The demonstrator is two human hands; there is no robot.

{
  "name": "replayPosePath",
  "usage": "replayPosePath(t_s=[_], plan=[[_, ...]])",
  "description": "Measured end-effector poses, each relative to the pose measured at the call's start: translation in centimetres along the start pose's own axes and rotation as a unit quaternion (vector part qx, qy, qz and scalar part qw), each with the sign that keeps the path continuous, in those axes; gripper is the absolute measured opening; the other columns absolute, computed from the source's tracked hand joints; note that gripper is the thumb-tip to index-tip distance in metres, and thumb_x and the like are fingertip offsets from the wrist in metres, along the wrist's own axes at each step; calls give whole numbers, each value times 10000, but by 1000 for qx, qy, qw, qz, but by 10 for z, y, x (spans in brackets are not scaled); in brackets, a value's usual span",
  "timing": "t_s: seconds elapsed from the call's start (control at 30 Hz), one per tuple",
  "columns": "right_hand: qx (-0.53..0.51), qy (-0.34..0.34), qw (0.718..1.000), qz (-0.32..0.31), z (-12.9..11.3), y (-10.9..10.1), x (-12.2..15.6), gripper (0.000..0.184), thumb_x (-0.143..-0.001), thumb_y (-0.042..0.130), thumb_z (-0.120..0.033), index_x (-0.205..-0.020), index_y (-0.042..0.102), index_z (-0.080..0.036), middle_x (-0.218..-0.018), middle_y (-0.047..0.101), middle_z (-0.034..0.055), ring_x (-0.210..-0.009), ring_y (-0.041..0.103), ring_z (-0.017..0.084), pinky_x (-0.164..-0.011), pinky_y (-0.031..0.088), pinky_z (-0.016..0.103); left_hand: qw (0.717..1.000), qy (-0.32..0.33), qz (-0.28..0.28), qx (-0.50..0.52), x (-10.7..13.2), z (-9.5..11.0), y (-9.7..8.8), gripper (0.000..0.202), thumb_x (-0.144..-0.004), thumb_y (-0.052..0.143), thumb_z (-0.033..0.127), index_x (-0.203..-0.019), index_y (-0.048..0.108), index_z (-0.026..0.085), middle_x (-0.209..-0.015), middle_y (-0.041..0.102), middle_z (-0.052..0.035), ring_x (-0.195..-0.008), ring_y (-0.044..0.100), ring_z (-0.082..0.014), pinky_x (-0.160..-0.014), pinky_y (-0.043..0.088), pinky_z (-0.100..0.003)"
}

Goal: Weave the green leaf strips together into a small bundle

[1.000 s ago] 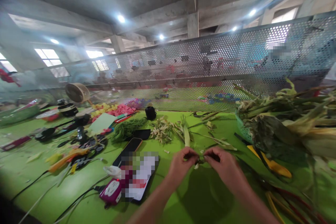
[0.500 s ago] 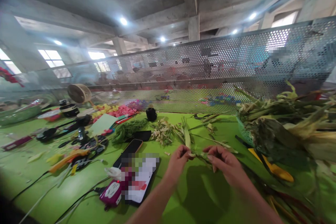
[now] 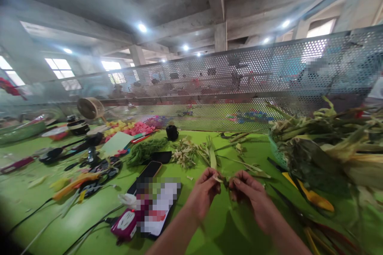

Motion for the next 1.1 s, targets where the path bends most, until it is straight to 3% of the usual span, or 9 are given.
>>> replayPosePath(t_s=[0.17, 0.37, 0.6, 0.73, 0.9, 1.1], plan=[[26, -34, 999, 13, -10, -1, 2, 368, -627, 683, -569, -764, 679, -227, -741, 688, 66, -718, 627, 236, -658, 476, 356, 1000, 4, 5, -1, 0, 3, 0, 334, -647, 752, 370, -724, 500, 165, -661, 527, 26, -526, 434, -66, -533, 300, -218], [38, -69, 996, 52, -26, 1, 6, 426, -562, 674, -625, -731, 685, -234, -877, 703, 100, -720, 604, 248, -621, 475, 353, 1000, 6, 5, 16, -1, 10, -4, 352, -639, 762, 379, -725, 495, 166, -658, 539, 20, -545, 445, -72, -558, 316, -221], [-18, -69, 997, 19, -32, 6, 14, 264, -583, 723, -480, -686, 691, -239, -790, 686, 76, -668, 577, 222, -591, 463, 341, 999, 42, -4, 5, 1, 14, -4, 209, -699, 683, 266, -707, 510, 150, -635, 505, 28, -552, 452, -69, -569, 319, -216], [-83, -60, 995, 16, -25, 6, 14, 220, -597, 736, -436, -719, 682, -260, -761, 668, 44, -579, 535, 175, -566, 454, 327, 997, 12, -25, 67, 5, 15, 2, 179, -670, 663, 187, -695, 489, 157, -588, 488, 45, -493, 437, -58, -534, 304, -214], [-138, -35, 989, -32, -18, 8, 14, 208, -658, 719, -428, -737, 623, -261, -766, 645, 6, -446, 423, 91, -479, 403, 274, 994, -22, -27, 103, 12, 16, 14, 231, -702, 696, 244, -721, 480, 162, -601, 521, 39, -451, 418, -49, -497, 276, -213], [-146, -40, 986, -67, -12, 10, 14, 205, -691, 719, -381, -717, 578, -235, -638, 558, -41, -416, 400, 62, -467, 390, 232, 990, -44, -45, 123, 24, 21, 30, 294, -679, 736, 280, -713, 466, 170, -600, 520, 46, -416, 351, -33, -471, 228, -218]])
Point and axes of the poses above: each hand's wrist, its own x-axis away from the middle knuckle, its own y-axis out of the palm, z = x × y, the point moved 1 cm from there along -x, towards the middle knuckle
